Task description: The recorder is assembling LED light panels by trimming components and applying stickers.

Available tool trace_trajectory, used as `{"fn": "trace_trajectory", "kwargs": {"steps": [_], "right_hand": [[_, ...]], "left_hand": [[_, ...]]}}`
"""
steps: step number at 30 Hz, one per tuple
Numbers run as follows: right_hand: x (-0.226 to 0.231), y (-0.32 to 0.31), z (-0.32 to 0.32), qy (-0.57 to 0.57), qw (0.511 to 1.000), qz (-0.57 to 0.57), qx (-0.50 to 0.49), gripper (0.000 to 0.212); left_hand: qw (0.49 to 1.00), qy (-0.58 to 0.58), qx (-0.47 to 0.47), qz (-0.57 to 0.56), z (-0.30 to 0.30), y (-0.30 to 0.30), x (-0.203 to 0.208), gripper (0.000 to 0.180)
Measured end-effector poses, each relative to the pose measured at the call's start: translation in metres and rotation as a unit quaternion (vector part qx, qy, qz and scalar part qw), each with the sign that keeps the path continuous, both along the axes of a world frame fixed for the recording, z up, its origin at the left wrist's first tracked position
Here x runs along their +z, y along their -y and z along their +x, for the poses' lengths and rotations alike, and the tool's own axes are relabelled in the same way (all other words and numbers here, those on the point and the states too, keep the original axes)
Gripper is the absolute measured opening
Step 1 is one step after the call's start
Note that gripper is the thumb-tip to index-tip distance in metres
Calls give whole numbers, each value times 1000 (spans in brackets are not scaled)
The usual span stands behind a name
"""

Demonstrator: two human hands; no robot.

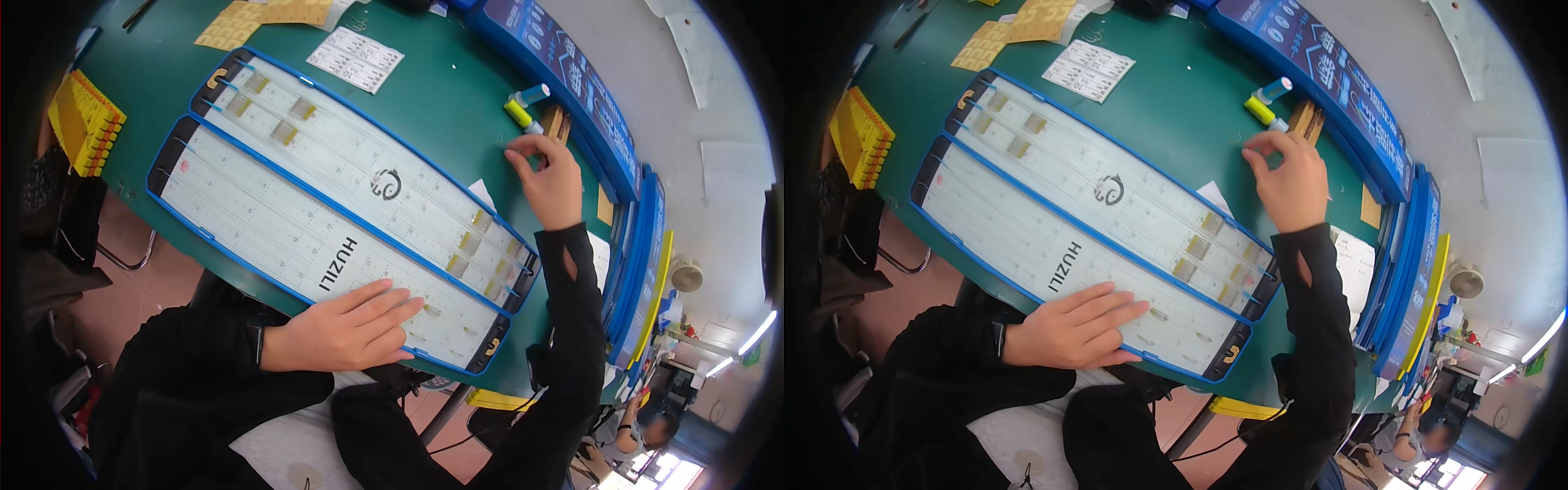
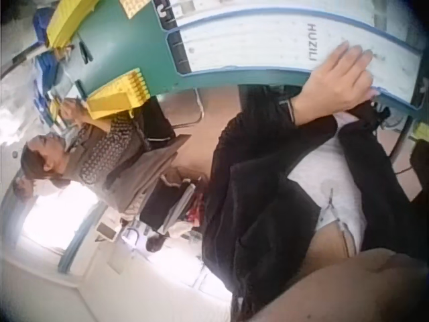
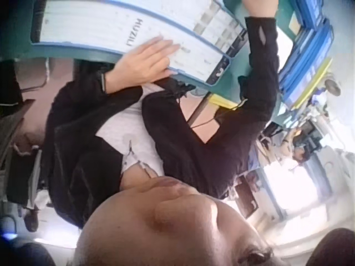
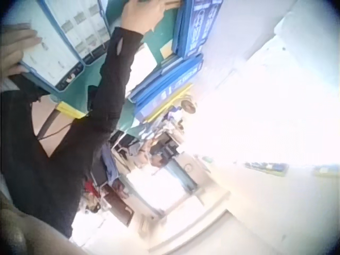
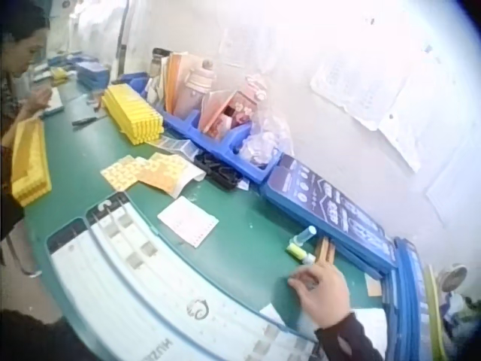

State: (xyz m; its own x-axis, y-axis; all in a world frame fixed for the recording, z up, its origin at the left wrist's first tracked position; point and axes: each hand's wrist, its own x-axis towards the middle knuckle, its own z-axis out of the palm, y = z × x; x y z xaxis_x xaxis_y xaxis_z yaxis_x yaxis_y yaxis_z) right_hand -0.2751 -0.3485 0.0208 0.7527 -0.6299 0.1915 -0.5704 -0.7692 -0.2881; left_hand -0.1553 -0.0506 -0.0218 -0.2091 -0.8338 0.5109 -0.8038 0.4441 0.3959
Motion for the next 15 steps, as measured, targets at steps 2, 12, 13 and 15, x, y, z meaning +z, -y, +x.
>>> {"fn": "trace_trajectory", "kwargs": {"steps": [2, 12, 13, 15], "right_hand": [[-6, 8, 15, -1, 1000, -4, 7, 9], [40, -37, -29, -33, 999, 29, 19, 5], [46, -54, -34, -8, 998, 54, 18, 5], [65, -94, -39, 8, 993, 115, -34, 4]], "left_hand": [[1000, 0, 0, 8, 3, -4, 1, 36], [998, -47, 11, 46, 14, -13, 10, 33], [997, -44, 18, 55, 17, -18, 10, 33], [995, -27, 44, 82, 19, -24, 18, 33]]}}
